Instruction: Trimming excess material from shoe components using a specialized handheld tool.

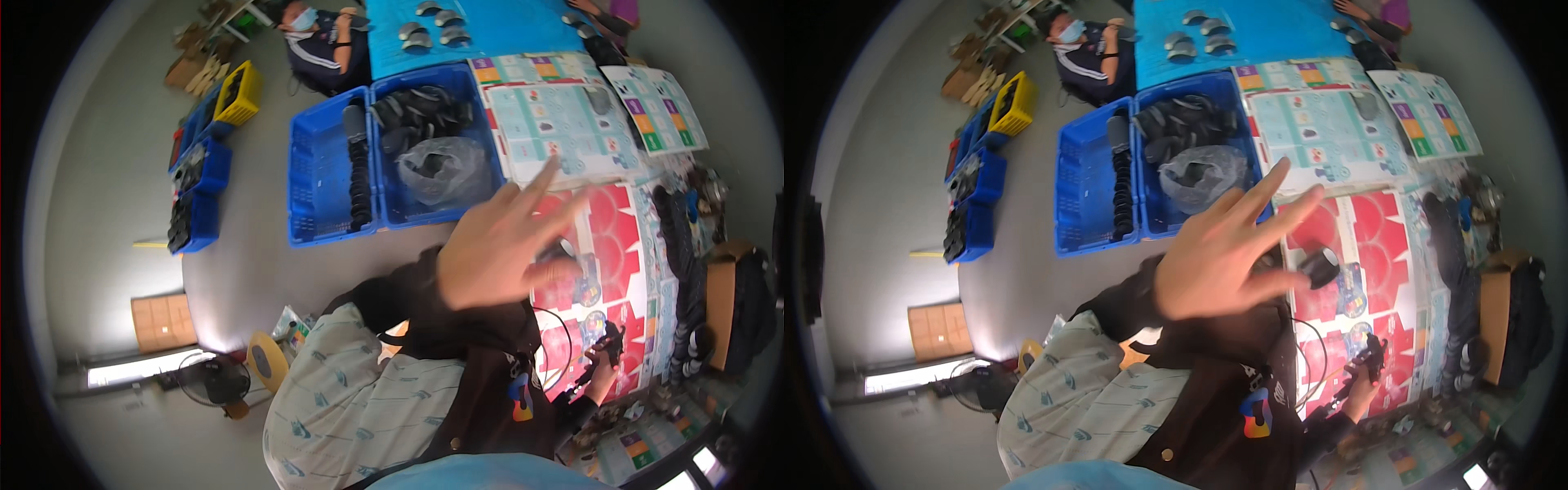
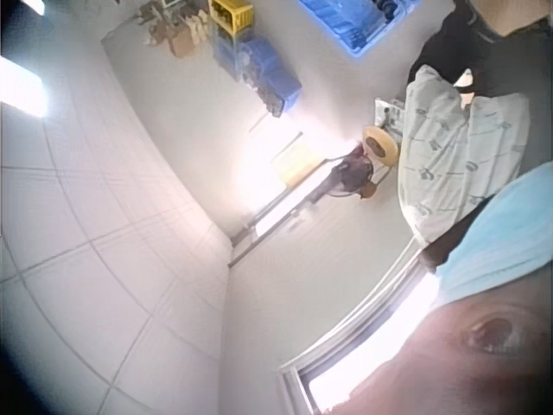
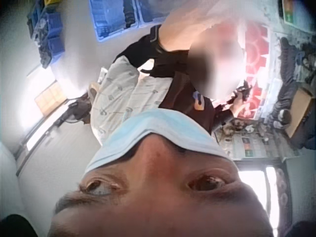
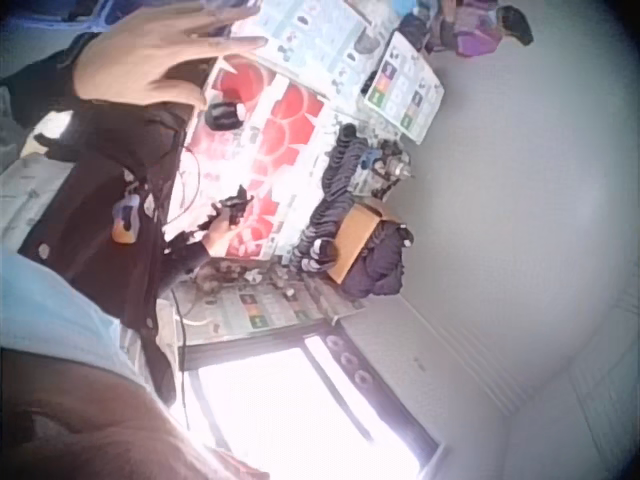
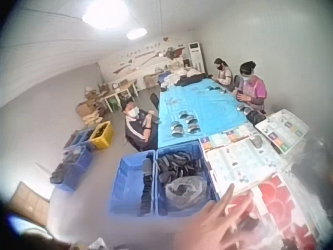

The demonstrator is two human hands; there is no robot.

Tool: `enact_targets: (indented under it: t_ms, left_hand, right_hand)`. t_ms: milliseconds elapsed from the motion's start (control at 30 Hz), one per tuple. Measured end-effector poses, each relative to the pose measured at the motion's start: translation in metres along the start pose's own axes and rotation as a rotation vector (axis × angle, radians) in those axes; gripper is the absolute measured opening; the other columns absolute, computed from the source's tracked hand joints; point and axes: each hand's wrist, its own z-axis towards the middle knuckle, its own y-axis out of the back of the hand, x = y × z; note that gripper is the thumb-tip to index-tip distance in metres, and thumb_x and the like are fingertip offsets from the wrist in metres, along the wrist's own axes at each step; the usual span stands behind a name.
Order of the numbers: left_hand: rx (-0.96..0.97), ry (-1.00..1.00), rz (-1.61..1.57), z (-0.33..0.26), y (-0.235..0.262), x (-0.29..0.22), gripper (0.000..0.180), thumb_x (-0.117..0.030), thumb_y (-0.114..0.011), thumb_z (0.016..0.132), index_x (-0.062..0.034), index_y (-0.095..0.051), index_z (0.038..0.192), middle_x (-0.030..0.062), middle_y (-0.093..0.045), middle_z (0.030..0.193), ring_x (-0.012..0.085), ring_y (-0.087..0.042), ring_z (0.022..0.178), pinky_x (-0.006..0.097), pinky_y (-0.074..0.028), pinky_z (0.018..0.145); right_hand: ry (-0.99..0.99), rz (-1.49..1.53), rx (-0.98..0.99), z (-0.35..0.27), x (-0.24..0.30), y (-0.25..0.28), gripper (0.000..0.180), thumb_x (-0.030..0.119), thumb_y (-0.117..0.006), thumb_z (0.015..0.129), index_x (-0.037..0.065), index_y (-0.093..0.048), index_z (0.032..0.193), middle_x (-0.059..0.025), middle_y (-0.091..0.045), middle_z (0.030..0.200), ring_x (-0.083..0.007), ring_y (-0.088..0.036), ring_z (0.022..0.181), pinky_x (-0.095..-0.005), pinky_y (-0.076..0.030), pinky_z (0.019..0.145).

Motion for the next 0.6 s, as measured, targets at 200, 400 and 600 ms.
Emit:
enact_targets:
  t_ms: [200,400,600]
  left_hand:
    - [0.447,0.210,0.082,-0.015,-0.070,0.047,0.063,-0.061,-0.058,0.092,-0.0044,-0.075,0.069,0.0123,-0.070,0.078,0.0326,-0.065,0.083,0.040,-0.051,0.054]
    - [-0.083,-0.128,0.405,-0.016,-0.123,0.048,0.072,-0.014,-0.066,0.078,-0.0153,-0.048,0.147,0.0147,-0.033,0.159,0.0254,-0.049,0.096,0.034,-0.046,0.084]
    - [0.066,0.017,0.269,-0.041,-0.203,0.083,0.075,-0.010,-0.066,0.076,-0.0070,-0.044,0.147,0.0183,-0.051,0.139,0.0276,-0.053,0.096,0.038,-0.046,0.083]
  right_hand:
    - [-0.046,-0.075,0.044,0.002,-0.017,0.005,0.023,0.012,-0.058,0.079,-0.001,-0.067,0.096,-0.0064,-0.069,0.087,-0.0163,-0.068,0.067,-0.0259,-0.044,0.051]
    - [-0.050,-0.126,0.028,-0.026,0.011,-0.004,0.024,0.012,-0.056,0.080,-0.001,-0.067,0.096,-0.0078,-0.068,0.081,-0.0140,-0.060,0.057,-0.0263,-0.043,0.050]
    - [-0.117,-0.113,0.039,-0.014,-0.025,0.010,0.025,0.011,-0.055,0.080,-0.001,-0.067,0.099,-0.0075,-0.069,0.083,-0.0131,-0.059,0.056,-0.0256,-0.044,0.048]
